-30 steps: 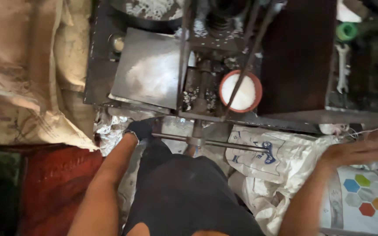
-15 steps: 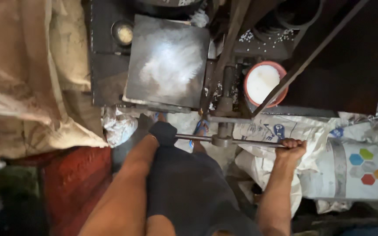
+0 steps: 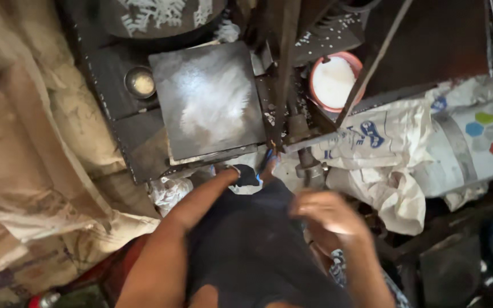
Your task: The person repeatedly places a metal mold onto a machine's pressing surface, then turns a crank to operate the machine. The person removes the mold and repeats the cycle. A white granular substance is visible in a bowl nearby.
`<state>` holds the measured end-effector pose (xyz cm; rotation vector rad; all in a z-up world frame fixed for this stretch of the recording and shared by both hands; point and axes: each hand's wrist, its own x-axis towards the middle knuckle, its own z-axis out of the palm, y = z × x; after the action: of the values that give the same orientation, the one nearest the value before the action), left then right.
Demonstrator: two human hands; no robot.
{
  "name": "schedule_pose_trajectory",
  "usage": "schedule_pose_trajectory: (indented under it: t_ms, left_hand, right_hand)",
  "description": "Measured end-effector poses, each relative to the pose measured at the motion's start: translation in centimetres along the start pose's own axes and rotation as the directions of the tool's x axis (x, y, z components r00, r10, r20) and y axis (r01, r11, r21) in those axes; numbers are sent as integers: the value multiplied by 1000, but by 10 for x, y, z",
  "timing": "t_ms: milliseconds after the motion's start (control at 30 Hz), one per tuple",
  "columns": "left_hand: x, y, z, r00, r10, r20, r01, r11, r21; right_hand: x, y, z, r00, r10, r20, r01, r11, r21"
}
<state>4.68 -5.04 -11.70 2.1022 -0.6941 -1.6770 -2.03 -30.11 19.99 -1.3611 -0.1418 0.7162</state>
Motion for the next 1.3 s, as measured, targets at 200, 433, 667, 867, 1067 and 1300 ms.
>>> schedule_pose_trajectory:
  t_ms: [200, 433, 667, 867, 1067, 1300]
  left_hand:
    - [-55, -30, -26, 862, 150, -484, -498, 433, -751]
    - [-140, -50, -60, 567, -433, -701, -762, 49, -646]
    - [-146, -27, -84, 599, -536, -595, -563, 246, -789]
    - [-98, 23, -152, 401, -318, -859, -466, 737, -490]
    - [-52, 51, -253, 266, -300, -916, -79, 941, -330]
    - [-19, -14, -274, 434, -257, -863, 189, 963, -191]
  right_hand:
    - [148, 156, 87, 941, 175, 290, -18, 882, -472]
    - [220, 249, 71, 958, 276, -76, -225, 562, -796]
    - [172, 100, 27, 854, -451, -261, 272, 814, -513]
    - [252, 53, -110, 389, -562, -730, 181, 824, -537]
    - [331, 85, -199, 681, -153, -717, 208, 978, -11]
    - [336, 100, -198, 723, 8, -691, 60, 995, 75]
